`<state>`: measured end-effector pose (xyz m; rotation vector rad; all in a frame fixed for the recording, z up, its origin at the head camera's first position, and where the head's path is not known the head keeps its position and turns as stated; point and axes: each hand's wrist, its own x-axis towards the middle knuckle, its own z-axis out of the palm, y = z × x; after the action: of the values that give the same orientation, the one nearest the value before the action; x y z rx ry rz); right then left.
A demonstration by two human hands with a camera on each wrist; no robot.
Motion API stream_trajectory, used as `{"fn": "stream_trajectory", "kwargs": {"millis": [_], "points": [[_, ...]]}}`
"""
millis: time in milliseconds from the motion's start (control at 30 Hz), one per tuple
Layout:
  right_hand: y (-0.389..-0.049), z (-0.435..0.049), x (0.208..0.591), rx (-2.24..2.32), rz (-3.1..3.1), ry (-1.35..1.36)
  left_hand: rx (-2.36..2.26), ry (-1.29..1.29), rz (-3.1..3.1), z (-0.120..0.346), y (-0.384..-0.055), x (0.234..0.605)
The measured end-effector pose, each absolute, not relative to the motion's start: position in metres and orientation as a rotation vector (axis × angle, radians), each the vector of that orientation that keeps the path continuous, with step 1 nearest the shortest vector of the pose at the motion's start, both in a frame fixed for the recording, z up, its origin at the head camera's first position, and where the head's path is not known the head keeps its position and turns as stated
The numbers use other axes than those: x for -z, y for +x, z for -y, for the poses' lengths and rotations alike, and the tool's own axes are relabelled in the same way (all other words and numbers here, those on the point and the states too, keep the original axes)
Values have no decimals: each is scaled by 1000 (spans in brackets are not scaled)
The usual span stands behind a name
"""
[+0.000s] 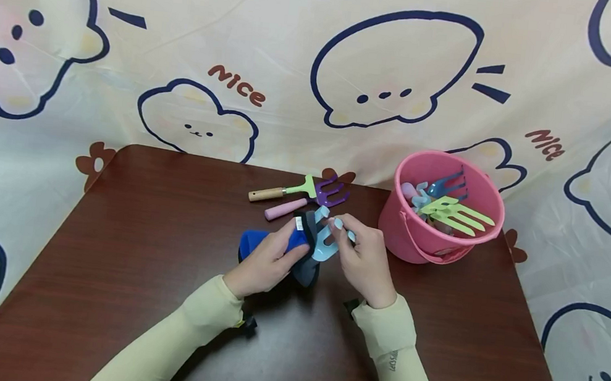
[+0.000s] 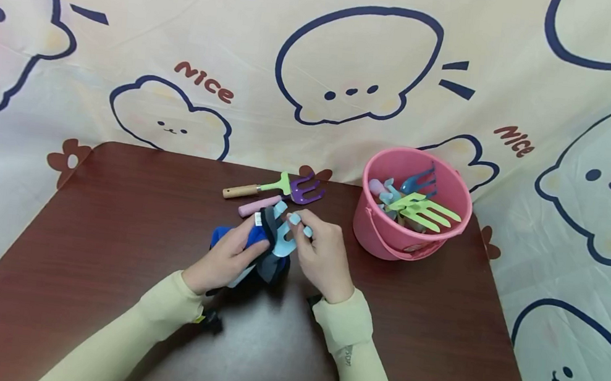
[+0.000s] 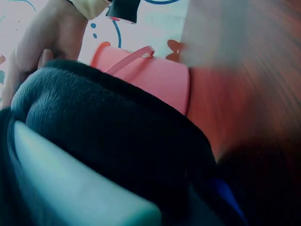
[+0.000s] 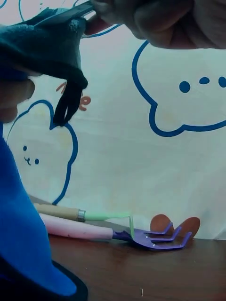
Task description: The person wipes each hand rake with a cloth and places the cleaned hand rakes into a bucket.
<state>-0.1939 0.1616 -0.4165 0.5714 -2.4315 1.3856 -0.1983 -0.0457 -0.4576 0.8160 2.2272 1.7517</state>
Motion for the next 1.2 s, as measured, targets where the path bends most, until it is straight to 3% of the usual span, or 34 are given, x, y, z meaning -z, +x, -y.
{"fn": "stream_trajectory", "kwargs": {"millis": [600,1200], "points": [[-192,-174,415,-1392,2446,442,-1535,906,-2194,48,-198,459],[-191,-217,403,-1551,2219,252,-1252,1144,-2235,58,-204,456]]}}
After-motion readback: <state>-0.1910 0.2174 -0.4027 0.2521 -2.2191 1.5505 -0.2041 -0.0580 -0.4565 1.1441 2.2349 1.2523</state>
